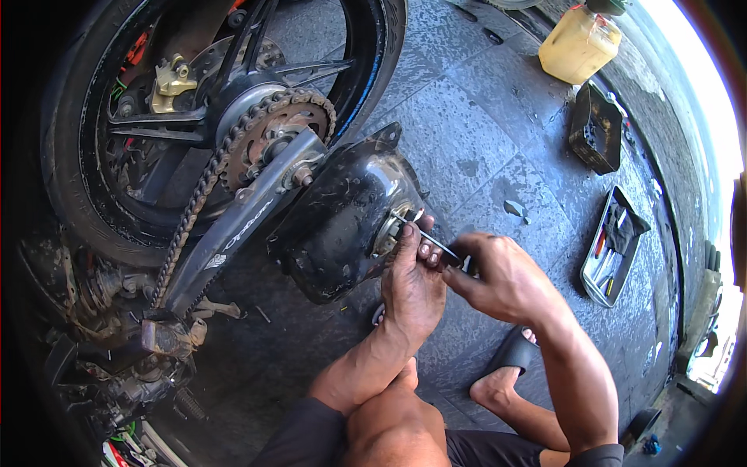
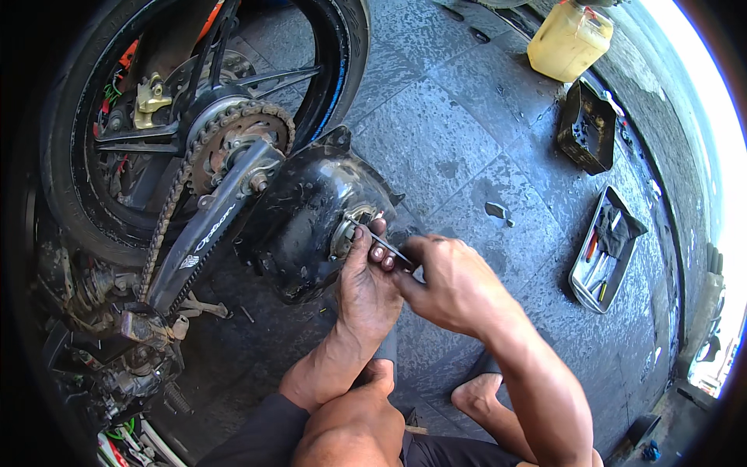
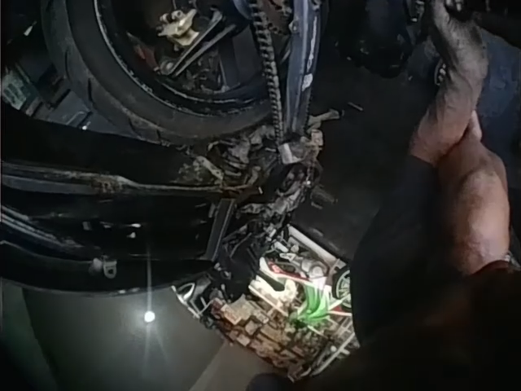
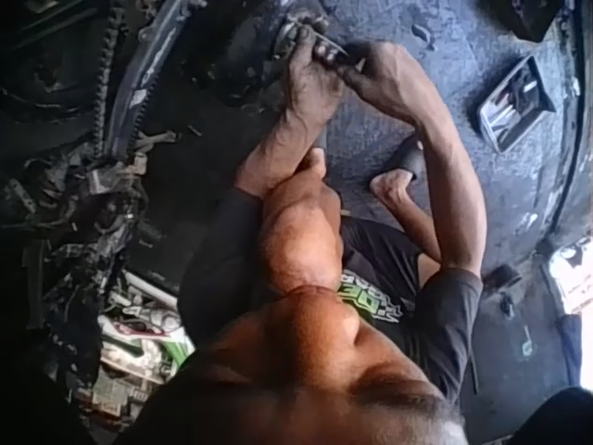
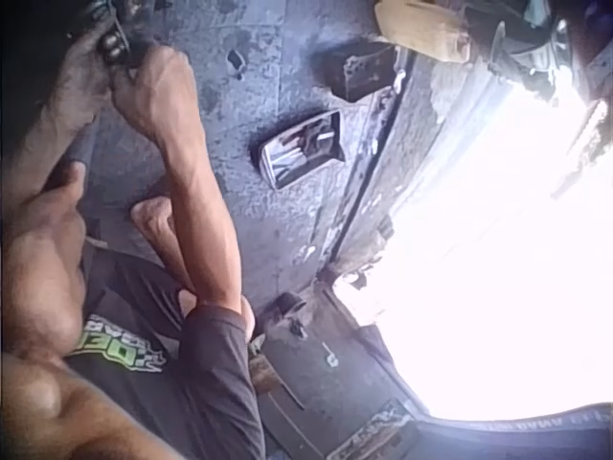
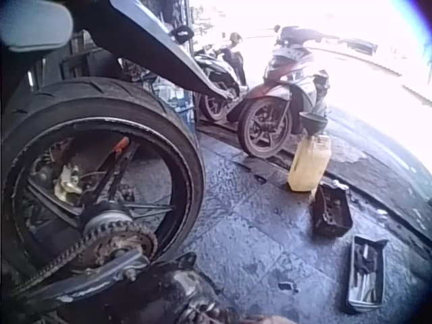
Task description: Remove and disassemble the fuel pump assembly from a motorcycle fuel tank.
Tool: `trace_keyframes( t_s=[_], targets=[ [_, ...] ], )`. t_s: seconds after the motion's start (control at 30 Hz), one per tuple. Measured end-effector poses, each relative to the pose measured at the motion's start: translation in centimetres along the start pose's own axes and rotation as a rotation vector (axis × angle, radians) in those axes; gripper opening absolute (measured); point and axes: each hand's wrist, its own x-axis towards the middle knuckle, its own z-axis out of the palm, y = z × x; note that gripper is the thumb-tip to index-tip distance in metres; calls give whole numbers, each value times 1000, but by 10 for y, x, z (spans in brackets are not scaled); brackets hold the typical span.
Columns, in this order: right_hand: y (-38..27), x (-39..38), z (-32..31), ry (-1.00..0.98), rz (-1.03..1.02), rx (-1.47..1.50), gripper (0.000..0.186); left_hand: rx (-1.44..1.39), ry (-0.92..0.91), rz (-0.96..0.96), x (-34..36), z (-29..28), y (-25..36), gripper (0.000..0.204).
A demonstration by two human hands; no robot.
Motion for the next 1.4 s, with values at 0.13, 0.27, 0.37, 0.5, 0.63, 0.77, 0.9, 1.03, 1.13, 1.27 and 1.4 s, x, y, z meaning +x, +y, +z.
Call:
trace_keyframes(
  t_s=[0.13, 0.27, 0.37, 0.5, 0.63, 0.77, 0.9, 1.03, 1.13, 1.27, 1.4],
  targets=[
    [5, -2, 9, 143, -256, -362, 14, 85, 66, 106, -3, 11, -3, 35],
    [16, -3, 3, 238, -195, -333, 24, 108, 89, 25, 1, 7, -7, 35],
    [5, 4, -23, -106, -55, 71, 34, 185, 68, 151, -2, 13, -9, 34],
    [-14, 29, -23, -220, 206, 65, 39, 216, 71, 200, 1, 8, -10, 31],
    [-5, 37, -13, -205, 193, -152, 45, 219, 63, 202, 2, 11, -12, 30],
    [-12, 30, -11, -91, 151, -202, 41, 213, 23, 135, 5, -3, -14, 30],
    [-16, 35, -14, -246, 264, -222, 43, 224, 40, 140, 1, 3, -11, 28],
    [-14, 34, -18, -207, 218, -153, 42, 1171, -143, 709, 7, -18, -15, 33],
    [-15, 34, -13, -100, 229, -236, 49, 1030, -21, 503, 9, -23, -12, 38],
    [-10, 36, -4, -217, 294, -149, 38, 318, 62, 166, 9, -2, -8, 42],
    [-11, 30, -11, -238, 221, -126, 36, 333, -33, 179, 6, 6, -9, 49]
  ],
)
